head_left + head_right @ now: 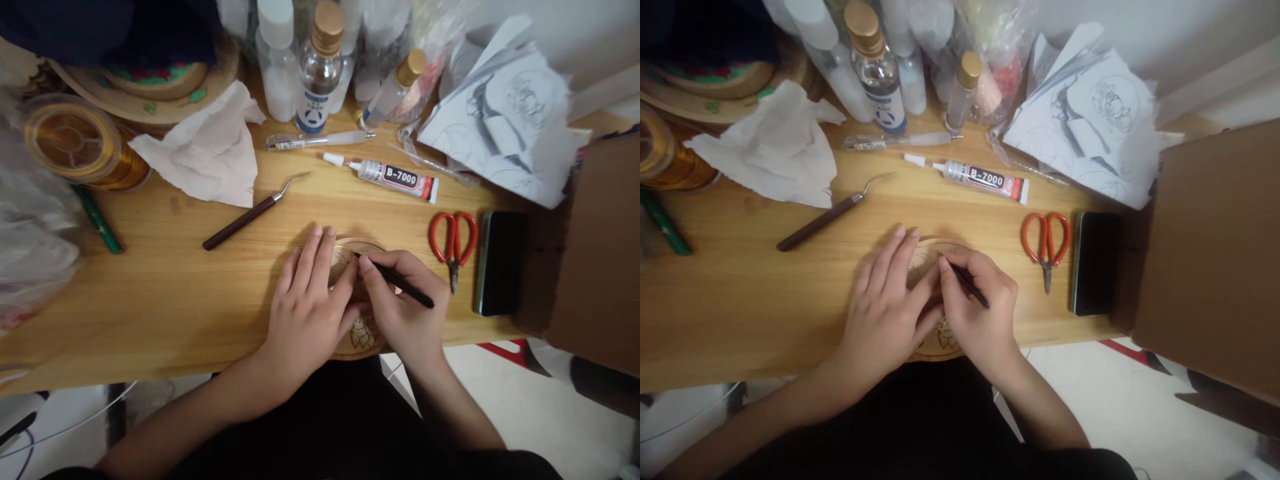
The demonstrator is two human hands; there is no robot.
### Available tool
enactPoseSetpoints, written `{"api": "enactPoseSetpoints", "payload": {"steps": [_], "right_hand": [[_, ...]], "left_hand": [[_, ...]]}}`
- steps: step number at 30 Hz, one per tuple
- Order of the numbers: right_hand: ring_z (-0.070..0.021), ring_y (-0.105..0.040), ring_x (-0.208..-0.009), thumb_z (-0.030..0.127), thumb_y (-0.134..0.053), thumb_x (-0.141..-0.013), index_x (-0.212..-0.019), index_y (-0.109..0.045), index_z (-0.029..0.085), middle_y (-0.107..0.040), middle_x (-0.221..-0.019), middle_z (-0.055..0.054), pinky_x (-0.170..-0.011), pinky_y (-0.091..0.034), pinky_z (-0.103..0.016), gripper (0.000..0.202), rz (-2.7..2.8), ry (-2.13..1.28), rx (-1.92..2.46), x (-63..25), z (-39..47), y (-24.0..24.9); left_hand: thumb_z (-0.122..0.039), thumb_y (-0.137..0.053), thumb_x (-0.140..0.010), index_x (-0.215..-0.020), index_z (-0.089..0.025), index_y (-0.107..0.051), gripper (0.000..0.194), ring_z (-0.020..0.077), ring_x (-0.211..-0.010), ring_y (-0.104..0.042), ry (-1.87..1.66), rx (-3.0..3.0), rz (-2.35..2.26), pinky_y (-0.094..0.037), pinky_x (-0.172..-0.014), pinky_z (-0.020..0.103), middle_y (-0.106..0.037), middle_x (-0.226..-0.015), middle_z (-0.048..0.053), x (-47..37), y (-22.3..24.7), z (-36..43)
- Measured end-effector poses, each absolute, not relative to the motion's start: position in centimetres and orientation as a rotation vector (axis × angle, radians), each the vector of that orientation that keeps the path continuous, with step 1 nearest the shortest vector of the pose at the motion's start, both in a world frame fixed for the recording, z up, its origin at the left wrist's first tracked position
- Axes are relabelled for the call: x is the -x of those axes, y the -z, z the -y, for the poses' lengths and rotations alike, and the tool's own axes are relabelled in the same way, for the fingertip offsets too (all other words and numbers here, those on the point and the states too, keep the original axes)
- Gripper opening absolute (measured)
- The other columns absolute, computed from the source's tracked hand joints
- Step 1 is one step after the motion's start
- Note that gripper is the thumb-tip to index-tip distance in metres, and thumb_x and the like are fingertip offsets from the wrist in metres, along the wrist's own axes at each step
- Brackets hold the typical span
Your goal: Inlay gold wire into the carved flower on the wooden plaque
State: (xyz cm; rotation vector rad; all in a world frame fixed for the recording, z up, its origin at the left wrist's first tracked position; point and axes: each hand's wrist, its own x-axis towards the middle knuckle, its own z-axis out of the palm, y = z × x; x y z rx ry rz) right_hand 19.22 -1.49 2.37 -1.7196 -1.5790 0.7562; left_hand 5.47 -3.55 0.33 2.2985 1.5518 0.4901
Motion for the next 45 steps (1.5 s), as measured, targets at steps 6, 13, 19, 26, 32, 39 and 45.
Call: {"api": "enactPoseSetpoints", "payload": {"steps": [6, 13, 19, 26, 32, 39, 45], "right_hand": [[-0.0109, -0.065, -0.062, 0.018, -0.064, -0.085, -0.08, -0.068, 0.02, -0.07, -0.072, 0.002, -0.058, -0.057, -0.023, 0.007, 1.412, -0.752, 1.771, -18.0, 1.6, -2.5], [-0.0096, -0.064, -0.06, 0.014, -0.063, -0.084, -0.077, -0.066, 0.02, -0.068, -0.068, 0.003, -0.057, -0.055, -0.021, 0.01, 1.345, -0.71, 1.804, -17.1, 1.6, -2.6], [-0.0078, -0.061, -0.058, 0.012, -0.063, -0.083, -0.075, -0.065, 0.019, -0.066, -0.066, 0.004, -0.057, -0.053, -0.019, 0.011, 1.316, -0.677, 1.796, -16.7, 1.9, -2.4], [-0.0088, -0.063, -0.061, 0.013, -0.063, -0.083, -0.076, -0.065, 0.018, -0.068, -0.068, 0.004, -0.059, -0.054, -0.021, 0.009, 1.305, -0.579, 1.785, -16.3, 2.1, -1.9], [-0.0095, -0.065, -0.065, 0.014, -0.063, -0.084, -0.078, -0.066, 0.018, -0.069, -0.072, 0.002, -0.063, -0.056, -0.023, 0.008, 1.301, -0.55, 1.771, -16.3, 2.3, -1.4], [-0.0102, -0.066, -0.066, 0.016, -0.063, -0.084, -0.079, -0.067, 0.018, -0.07, -0.073, 0.002, -0.064, -0.056, -0.024, 0.006, 1.294, -0.554, 1.759, -16.4, 2.4, -1.2], [-0.0108, -0.066, -0.066, 0.015, -0.063, -0.084, -0.079, -0.066, 0.018, -0.07, -0.073, 0.002, -0.065, -0.057, -0.025, 0.007, 1.304, -0.547, 1.749, -16.3, 2.4, -1.2]], "left_hand": [[-0.034, -0.056, -0.093, -0.134, -0.019, -0.054, 0.044, 0.037, -0.147, -0.027, -0.508, -2.302, -1.557, -0.033, -0.112, 0.052, -0.035, -0.154, 0.021, -5.5, -0.2, 3.6], [-0.034, -0.053, -0.095, -0.139, -0.019, -0.049, 0.047, 0.0351, -0.149, -0.022, -0.5, -2.301, -1.551, -0.027, -0.115, 0.054, -0.033, -0.156, 0.019, -5.5, -0.2, 3.7], [-0.034, -0.052, -0.095, -0.139, -0.018, -0.049, 0.047, 0.0342, -0.15, -0.018, -0.513, -2.298, -1.551, -0.023, -0.117, 0.052, -0.031, -0.158, 0.018, -5.5, -0.2, 3.8], [-0.033, -0.044, -0.098, -0.14, -0.016, -0.049, 0.046, 0.0308, -0.149, -0.024, -0.547, -2.312, -1.533, -0.024, -0.118, 0.048, -0.03, -0.158, 0.019, -5.5, 0.0, 3.7], [-0.034, -0.038, -0.101, -0.136, -0.018, -0.054, 0.042, 0.0281, -0.148, -0.027, -0.585, -2.32, -1.521, -0.026, -0.118, 0.045, -0.033, -0.158, 0.013, -5.5, 0.1, 3.6], [-0.033, -0.043, -0.1, -0.133, -0.018, -0.057, 0.039, 0.0306, -0.146, -0.031, -0.638, -2.318, -1.55, -0.03, -0.117, 0.043, -0.046, -0.15, 0.013, -5.6, 0.3, 3.7], [-0.031, -0.041, -0.101, -0.131, -0.017, -0.058, 0.038, 0.0306, -0.145, -0.034, -0.631, -2.326, -1.535, -0.03, -0.116, 0.045, -0.046, -0.15, 0.012, -5.5, 0.4, 3.7]]}}
